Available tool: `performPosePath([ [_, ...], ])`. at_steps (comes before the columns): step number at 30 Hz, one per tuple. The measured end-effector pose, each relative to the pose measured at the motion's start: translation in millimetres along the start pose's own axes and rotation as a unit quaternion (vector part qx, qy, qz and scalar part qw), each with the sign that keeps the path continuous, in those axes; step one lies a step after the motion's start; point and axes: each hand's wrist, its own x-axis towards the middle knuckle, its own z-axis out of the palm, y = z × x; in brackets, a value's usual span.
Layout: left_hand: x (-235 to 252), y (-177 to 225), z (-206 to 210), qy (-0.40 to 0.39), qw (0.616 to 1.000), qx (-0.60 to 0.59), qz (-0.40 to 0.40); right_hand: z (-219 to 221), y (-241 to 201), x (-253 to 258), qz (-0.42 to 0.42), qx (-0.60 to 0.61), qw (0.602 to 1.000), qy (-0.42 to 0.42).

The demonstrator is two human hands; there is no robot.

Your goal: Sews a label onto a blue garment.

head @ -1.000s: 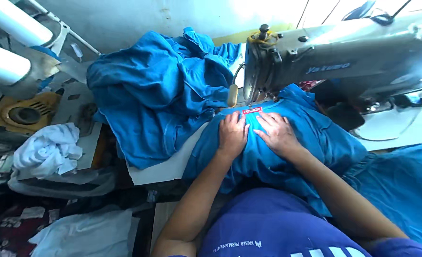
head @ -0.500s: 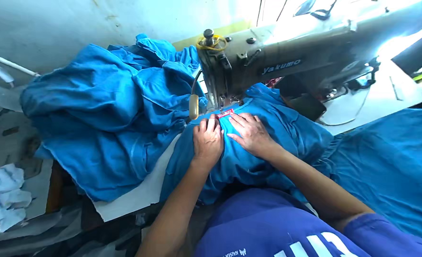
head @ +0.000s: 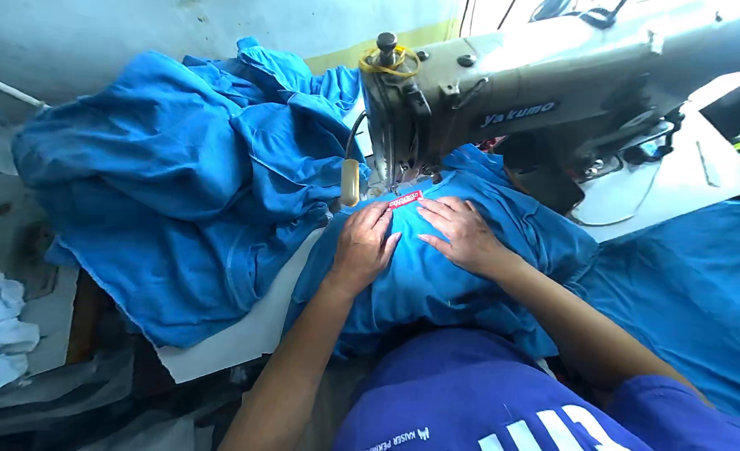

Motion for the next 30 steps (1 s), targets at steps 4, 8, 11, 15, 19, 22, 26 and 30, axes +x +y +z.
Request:
performPosePath([
  [4, -3.1, 10.9, 2.4, -0.011, 1.000, -0.002, 0.020, -11.3, 7.1, -18.9, -0.002, 0.015, 1.000, -0.001],
  [8, -4.4, 13.4, 3.2, -0.019, 0.999, -0.010, 0.024, -14.6, 12.8, -23.7, 0.006, 0.056, 0.998, 0.012],
  [11, -3.7, 11.6, 2.5, -0.014, 0.999, -0.024, 0.024, -15.5, 10.2, -16.0, 0.048, 0.129, 0.989, 0.053],
  [15, -3.6, 9.6, 2.1, -0.007, 0.999, -0.038, 0.024, -12.9, -2.4, 4.8, 0.044, 0.196, 0.974, 0.105],
  [19, -4.3, 9.2, 1.9, -0.007, 0.999, -0.041, 0.026, -2.1, -10.1, 26.1, 0.018, 0.184, 0.977, 0.104],
  [22, -4.3, 9.2, 1.9, -0.003, 0.999, -0.042, 0.025, 7.9, -4.5, 33.5, 0.012, 0.174, 0.981, 0.086],
  [26, -3.7, 10.7, 1.6, -0.001, 0.999, -0.039, 0.027, 13.3, 1.2, 36.4, 0.014, 0.180, 0.981, 0.066],
  [30, -2.6, 12.3, 3.4, -0.008, 0.999, -0.018, 0.031, 13.2, 1.0, 40.2, 0.005, 0.177, 0.982, 0.060],
])
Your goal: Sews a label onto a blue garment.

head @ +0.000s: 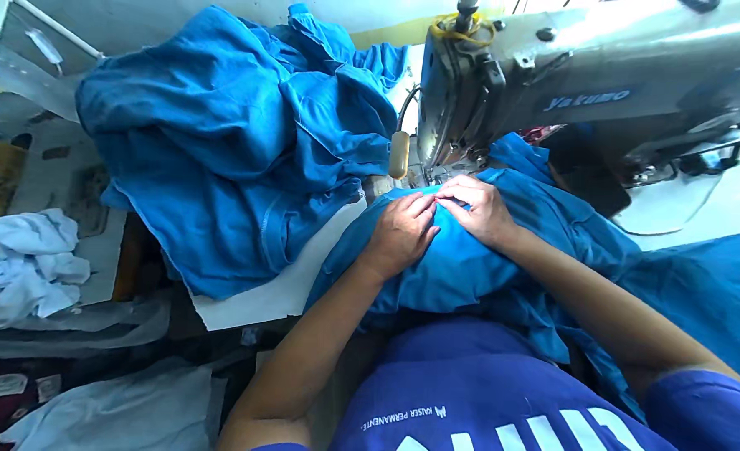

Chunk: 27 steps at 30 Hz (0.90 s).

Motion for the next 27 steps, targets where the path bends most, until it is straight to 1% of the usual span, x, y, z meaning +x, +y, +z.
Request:
performPosePath([
  [5, 0.3, 1.2, 1.6, -0.008, 1.000, 0.024, 0.004, -0.3, 8.3, 1.9, 0.008, 0.030, 0.999, 0.012],
  [8, 0.9, 1.8, 1.2, -0.011, 0.999, 0.033, 0.011, -1.0, 11.9, 0.8, -0.005, 0.049, 0.999, 0.021],
  [12, -0.3, 1.4, 0.8, -0.010, 1.000, 0.029, 0.006, 0.6, 12.0, 1.3, 0.003, 0.051, 0.999, 0.015],
  [19, -0.9, 3.8, 1.7, 0.032, 0.999, 0.020, 0.007, 1.5, 12.9, 2.5, 0.011, 0.066, 0.998, 0.014],
  [24, -0.5, 2.2, 4.2, 0.000, 0.998, 0.053, 0.021, 0.7, 10.9, 2.4, 0.011, 0.070, 0.997, 0.025],
  [27, -0.3, 2.1, 3.8, 0.002, 0.998, 0.053, 0.019, 0.7, 10.8, 2.2, 0.007, 0.079, 0.997, 0.023],
])
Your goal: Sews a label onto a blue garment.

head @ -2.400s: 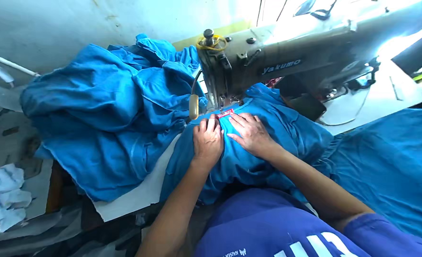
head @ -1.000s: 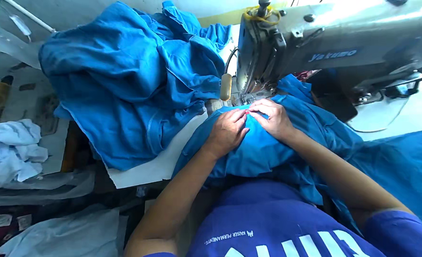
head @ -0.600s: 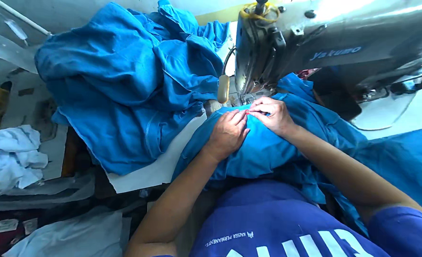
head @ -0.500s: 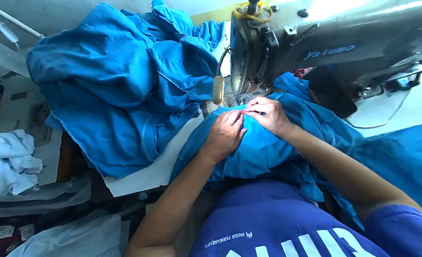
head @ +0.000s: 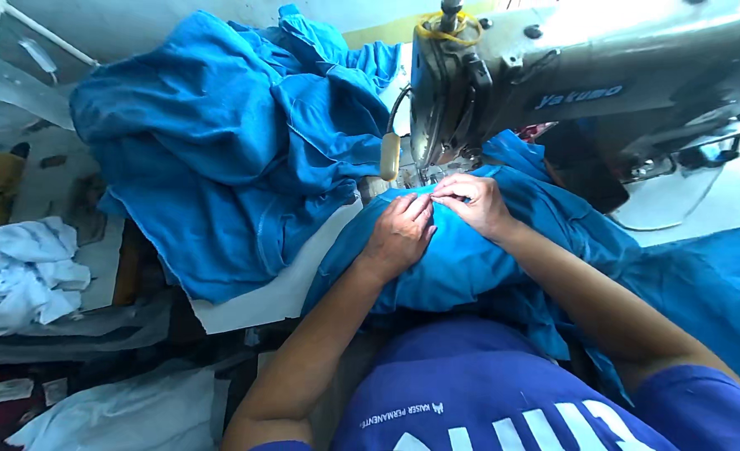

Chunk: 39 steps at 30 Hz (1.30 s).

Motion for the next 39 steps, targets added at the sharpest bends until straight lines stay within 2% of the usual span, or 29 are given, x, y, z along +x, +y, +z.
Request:
performPosePath([
  [6, 0.5, 0.7, -1.4, 0.002, 1.000, -0.004, -0.001, 1.4, 2.5, -0.5, -0.028, -0.006, 1.000, 0.005],
  [16, 0.9, -1.7, -1.4, -0.012, 1.000, -0.017, -0.007, 0.9, 4.2, 0.9, -0.017, 0.000, 1.000, 0.001],
  [21, 5.0, -18.4, -6.3, -0.044, 0.998, -0.049, 0.015, -0.5, 10.8, 10.1, -0.025, -0.009, 1.000, -0.017],
  [25, 14.5, -34.4, -6.8, -0.042, 0.997, -0.054, 0.032, 1.7, 20.3, 20.3, -0.020, -0.014, 1.000, 0.005],
  [30, 25.2, -41.8, -6.8, -0.054, 0.998, -0.044, 0.009, -0.5, 27.4, 32.3, -0.024, -0.021, 0.999, 0.019],
  [39, 26.0, -41.1, -5.8, -0.024, 0.998, -0.051, 0.014, 1.7, 23.9, 29.1, 0.002, -0.030, 0.999, 0.031],
])
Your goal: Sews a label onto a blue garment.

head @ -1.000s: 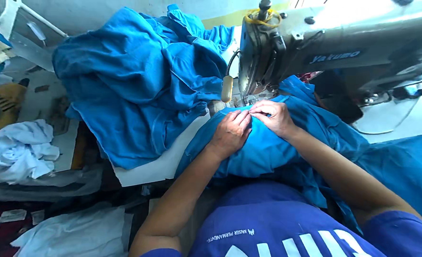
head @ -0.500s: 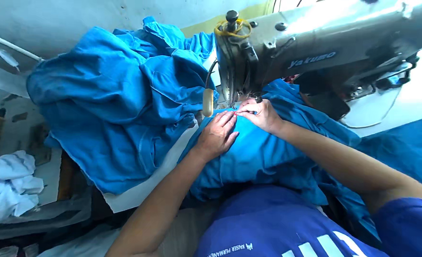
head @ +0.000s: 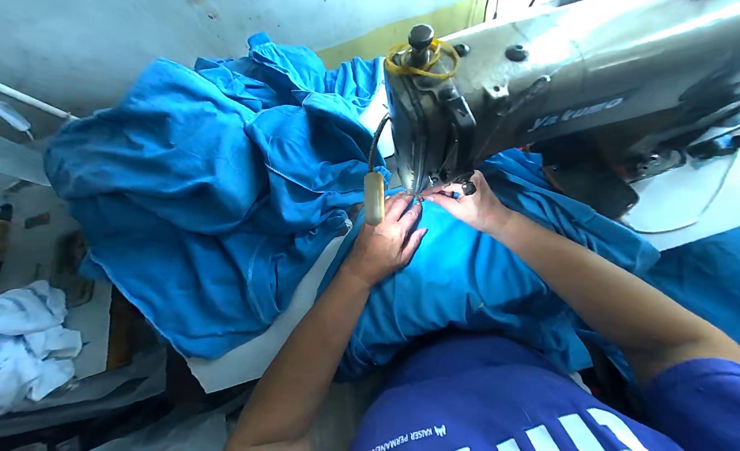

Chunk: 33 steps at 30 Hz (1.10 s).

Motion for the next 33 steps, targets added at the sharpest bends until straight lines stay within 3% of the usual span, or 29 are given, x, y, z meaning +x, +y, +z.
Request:
performPosePath([
  [33, 1.9, 4.3, -0.1, 0.010, 0.999, 0.047, -0.010, 0.6, 1.6, -1.9, -0.023, -0.004, 1.000, -0.012],
])
